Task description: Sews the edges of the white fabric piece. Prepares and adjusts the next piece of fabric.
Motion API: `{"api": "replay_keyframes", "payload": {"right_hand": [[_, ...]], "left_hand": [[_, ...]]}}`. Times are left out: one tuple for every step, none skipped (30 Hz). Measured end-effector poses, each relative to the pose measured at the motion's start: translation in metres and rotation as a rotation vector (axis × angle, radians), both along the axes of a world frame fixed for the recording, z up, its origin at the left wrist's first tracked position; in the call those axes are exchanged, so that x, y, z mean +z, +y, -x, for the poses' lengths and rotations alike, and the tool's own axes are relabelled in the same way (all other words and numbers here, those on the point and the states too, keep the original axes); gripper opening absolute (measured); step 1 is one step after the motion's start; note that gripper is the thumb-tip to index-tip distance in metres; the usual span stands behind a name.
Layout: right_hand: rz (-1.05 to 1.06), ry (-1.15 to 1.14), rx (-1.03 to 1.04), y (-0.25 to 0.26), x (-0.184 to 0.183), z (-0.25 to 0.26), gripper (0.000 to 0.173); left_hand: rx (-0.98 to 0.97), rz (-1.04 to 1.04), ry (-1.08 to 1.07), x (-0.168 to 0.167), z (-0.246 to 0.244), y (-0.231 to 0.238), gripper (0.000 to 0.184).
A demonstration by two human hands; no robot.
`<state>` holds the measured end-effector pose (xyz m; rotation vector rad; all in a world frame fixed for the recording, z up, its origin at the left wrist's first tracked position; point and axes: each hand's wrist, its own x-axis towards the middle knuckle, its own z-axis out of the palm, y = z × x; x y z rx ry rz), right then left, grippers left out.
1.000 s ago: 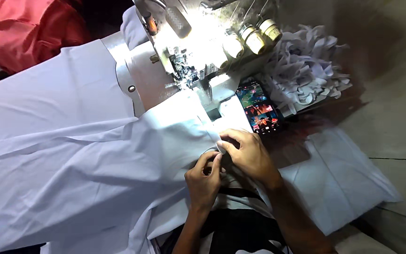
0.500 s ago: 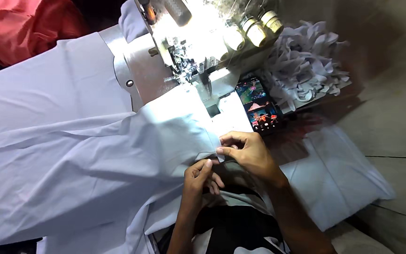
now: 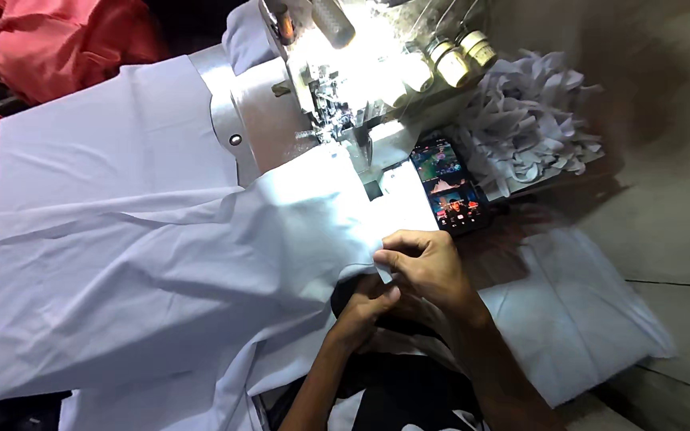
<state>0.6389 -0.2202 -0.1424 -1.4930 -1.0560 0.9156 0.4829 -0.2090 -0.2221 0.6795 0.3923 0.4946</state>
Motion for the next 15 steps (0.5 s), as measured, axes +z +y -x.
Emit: {"api": "replay_keyframes", "payload": {"right_hand": [[-0.024,0.080,0.032,-0.001,0.005,0.001,0.006],[-0.044,0.146,0.062,-0.003,0.010,0.001,0.005],[-0.063,0.189,0.084,-0.003,0.014,0.001,0.004],[-0.081,0.211,0.095,-0.003,0.017,0.000,0.004],[-0.092,0.225,0.097,-0.003,0.018,0.000,0.004],[-0.096,0.226,0.092,-0.003,0.017,0.000,0.003],[-0.097,0.228,0.083,-0.002,0.015,0.000,0.003],[-0.090,0.226,0.073,-0.001,0.012,0.001,0.002],[-0.078,0.208,0.061,-0.001,0.008,0.004,0.002],[-0.066,0.173,0.041,0.000,0.003,0.006,0.002],[-0.057,0.125,0.016,0.000,-0.002,0.009,0.003],[-0.051,0.074,-0.011,0.001,-0.007,0.012,0.004],[-0.045,0.027,-0.038,0.001,-0.011,0.015,0.004],[-0.039,-0.017,-0.064,0.001,-0.014,0.016,0.005],[-0.034,-0.057,-0.085,0.002,-0.016,0.017,0.005]], "left_hand": [[0.041,0.004,-0.076,-0.004,0.000,-0.001,0.038],[0.090,-0.002,-0.155,-0.006,0.001,-0.002,0.035],[0.149,-0.017,-0.240,-0.007,0.004,-0.001,0.034],[0.233,-0.024,-0.308,-0.005,0.008,-0.001,0.036],[0.340,-0.027,-0.337,0.001,0.015,-0.002,0.036],[0.471,-0.028,-0.317,0.008,0.025,-0.004,0.034],[0.594,-0.050,-0.285,0.017,0.035,-0.006,0.032],[0.700,-0.069,-0.261,0.027,0.046,-0.007,0.031],[0.801,-0.064,-0.229,0.037,0.055,-0.009,0.030],[0.897,-0.035,-0.208,0.046,0.062,-0.010,0.029],[0.982,0.004,-0.190,0.052,0.067,-0.010,0.028],[1.047,0.043,-0.160,0.056,0.069,-0.009,0.025],[1.094,0.085,-0.133,0.056,0.071,-0.008,0.022],[1.126,0.134,-0.106,0.054,0.071,-0.007,0.020],[1.142,0.180,-0.079,0.053,0.070,-0.005,0.017]]}}
